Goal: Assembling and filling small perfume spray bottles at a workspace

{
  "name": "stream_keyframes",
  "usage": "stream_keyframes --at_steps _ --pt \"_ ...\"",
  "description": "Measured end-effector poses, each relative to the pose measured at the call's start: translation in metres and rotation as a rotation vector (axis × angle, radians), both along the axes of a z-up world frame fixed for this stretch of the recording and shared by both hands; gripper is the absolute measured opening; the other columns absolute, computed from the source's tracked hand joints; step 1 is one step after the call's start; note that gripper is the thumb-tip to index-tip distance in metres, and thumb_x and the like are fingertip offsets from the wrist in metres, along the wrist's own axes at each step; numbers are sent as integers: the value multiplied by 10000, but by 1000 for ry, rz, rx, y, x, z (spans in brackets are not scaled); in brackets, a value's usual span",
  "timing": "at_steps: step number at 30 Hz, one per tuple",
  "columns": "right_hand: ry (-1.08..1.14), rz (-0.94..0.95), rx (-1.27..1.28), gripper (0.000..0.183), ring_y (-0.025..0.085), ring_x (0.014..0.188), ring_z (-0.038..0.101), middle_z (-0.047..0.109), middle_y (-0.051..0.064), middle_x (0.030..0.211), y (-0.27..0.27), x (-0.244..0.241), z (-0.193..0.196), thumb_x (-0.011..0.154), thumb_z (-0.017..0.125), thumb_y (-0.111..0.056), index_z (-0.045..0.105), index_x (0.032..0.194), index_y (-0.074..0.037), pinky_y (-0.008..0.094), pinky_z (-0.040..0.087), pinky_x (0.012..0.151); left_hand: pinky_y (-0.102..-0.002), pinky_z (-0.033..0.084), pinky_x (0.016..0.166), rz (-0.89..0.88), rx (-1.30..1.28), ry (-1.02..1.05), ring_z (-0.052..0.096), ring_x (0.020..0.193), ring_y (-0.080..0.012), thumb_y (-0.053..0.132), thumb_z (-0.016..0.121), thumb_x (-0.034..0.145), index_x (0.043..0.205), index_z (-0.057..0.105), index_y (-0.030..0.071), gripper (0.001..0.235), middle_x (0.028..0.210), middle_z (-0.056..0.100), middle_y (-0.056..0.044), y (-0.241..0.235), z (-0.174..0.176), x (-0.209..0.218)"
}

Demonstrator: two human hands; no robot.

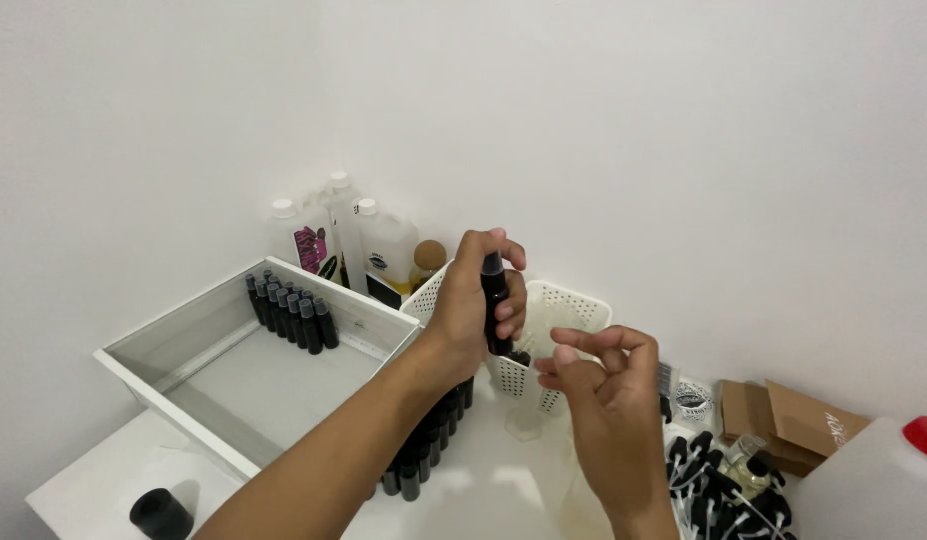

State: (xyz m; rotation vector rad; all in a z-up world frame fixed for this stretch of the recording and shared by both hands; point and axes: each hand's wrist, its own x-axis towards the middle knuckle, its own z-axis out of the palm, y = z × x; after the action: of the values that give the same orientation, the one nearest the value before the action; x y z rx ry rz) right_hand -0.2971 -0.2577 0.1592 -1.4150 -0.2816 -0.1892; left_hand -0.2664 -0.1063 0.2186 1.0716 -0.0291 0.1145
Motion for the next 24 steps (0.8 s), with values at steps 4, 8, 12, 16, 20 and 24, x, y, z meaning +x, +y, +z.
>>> stream_keyframes --at_steps 4,8,12,16,20,24 --pt "20 -48 54 292 296 851 755 745 184 1222 -3 -9 12 916 610 -165 410 1119 -105 425 635 854 -344 285 462 76 33 -45 268 386 -169 441 442 862 849 478 111 332 455 297 -35 10 3 -8" --pt "-32 -108 47 291 291 840 751 745 182 1190 -4 -13 14 931 602 -170 395 1123 -97 423 634 827 -333 286 430 142 99 -86 275 374 -161 400 424 862 864 495 100 308 436 313 -40 20 1 -8" --pt "-138 -124 29 226 289 867 740 727 212 1176 -9 -16 10 971 564 -116 395 1116 -76 412 633 802 -313 221 401 185 105 -68 244 376 -178 385 439 824 841 491 92 298 430 291 -66 25 3 -9" --pt "-169 -150 35 223 303 850 741 730 215 1165 -12 -13 9 978 561 -111 391 1119 -77 425 629 795 -304 219 381 196 135 -104 240 372 -169 367 435 858 845 511 88 290 429 291 -61 32 -1 -4" --pt "-227 -190 35 205 332 780 724 715 248 1159 -13 -7 4 969 563 -44 410 1106 -40 425 620 775 -288 219 350 185 207 -176 262 358 -156 313 437 905 880 531 57 274 434 325 -56 41 -1 -2" --pt "-233 -223 19 186 356 809 721 694 273 1158 -11 -11 7 993 528 -3 402 1131 -4 433 625 790 -312 312 415 150 211 -213 333 405 -163 326 440 956 726 503 81 342 474 366 -45 59 7 -9"
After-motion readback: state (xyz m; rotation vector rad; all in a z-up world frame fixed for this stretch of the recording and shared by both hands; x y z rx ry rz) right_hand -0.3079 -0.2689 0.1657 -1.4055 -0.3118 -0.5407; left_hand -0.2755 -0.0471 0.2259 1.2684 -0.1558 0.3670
